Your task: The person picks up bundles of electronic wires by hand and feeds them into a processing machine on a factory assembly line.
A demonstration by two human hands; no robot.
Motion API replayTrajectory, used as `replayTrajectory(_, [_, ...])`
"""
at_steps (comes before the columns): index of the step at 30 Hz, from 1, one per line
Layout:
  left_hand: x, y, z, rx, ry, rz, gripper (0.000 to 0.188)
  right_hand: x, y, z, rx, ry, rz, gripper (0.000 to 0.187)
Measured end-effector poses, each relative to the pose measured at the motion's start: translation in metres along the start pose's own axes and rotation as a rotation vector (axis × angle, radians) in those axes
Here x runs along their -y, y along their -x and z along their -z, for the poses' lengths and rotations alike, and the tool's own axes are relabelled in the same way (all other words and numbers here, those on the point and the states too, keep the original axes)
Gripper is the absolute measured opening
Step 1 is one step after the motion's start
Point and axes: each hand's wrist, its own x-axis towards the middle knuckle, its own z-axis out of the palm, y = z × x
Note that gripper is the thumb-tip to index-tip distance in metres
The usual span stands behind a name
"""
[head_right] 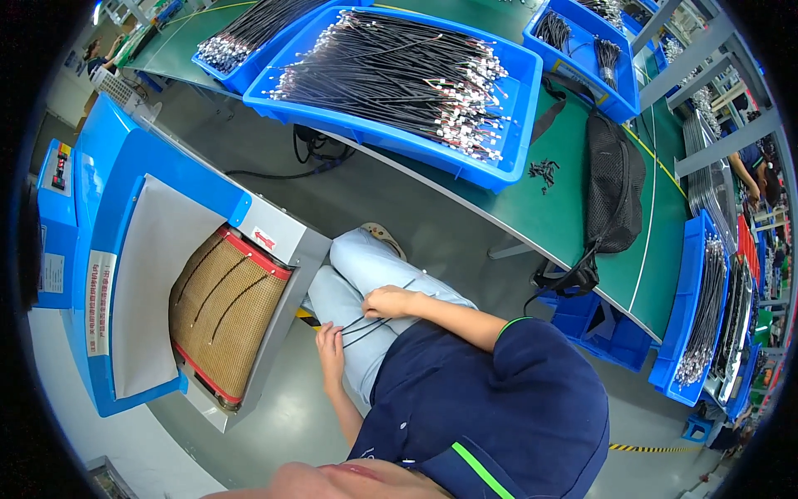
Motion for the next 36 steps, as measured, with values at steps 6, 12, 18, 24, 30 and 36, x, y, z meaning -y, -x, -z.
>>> replayTrajectory(6, [0.001, -0.013, 0.032, 0.052, 0.013, 0.046, 0.016, -0.01, -0.002, 0.027, -0.041, -0.06, 0.04, 0.018])
replayTrajectory(12, [0.017, -0.015, 0.036, 0.03, -0.003, 0.068, 0.016, -0.023, 0.007, 0.052, -0.123, 0.101, -0.043, 0.017])
replayTrajectory(18, [-0.006, -0.039, 0.01, 0.059, 0.1, -0.037, 0.015, -0.009, -0.031, 0.007, -0.11, 0.085, 0.163, 0.015])
replayTrajectory(24, [0.048, -0.057, 0.028, -0.02, 0.082, -0.068, 0.012, -0.022, -0.088, -0.031, -0.267, -0.039, 0.159, 0.015])
replayTrajectory(30, [0.086, -0.066, 0.044, -0.053, 0.12, -0.048, 0.011, -0.03, -0.121, -0.036, -0.345, -0.084, 0.283, 0.017])
replayTrajectory(36, [0.09, -0.074, 0.05, 0.012, 0.154, -0.008, 0.011, -0.031, -0.138, -0.055, -0.382, -0.057, 0.357, 0.015])
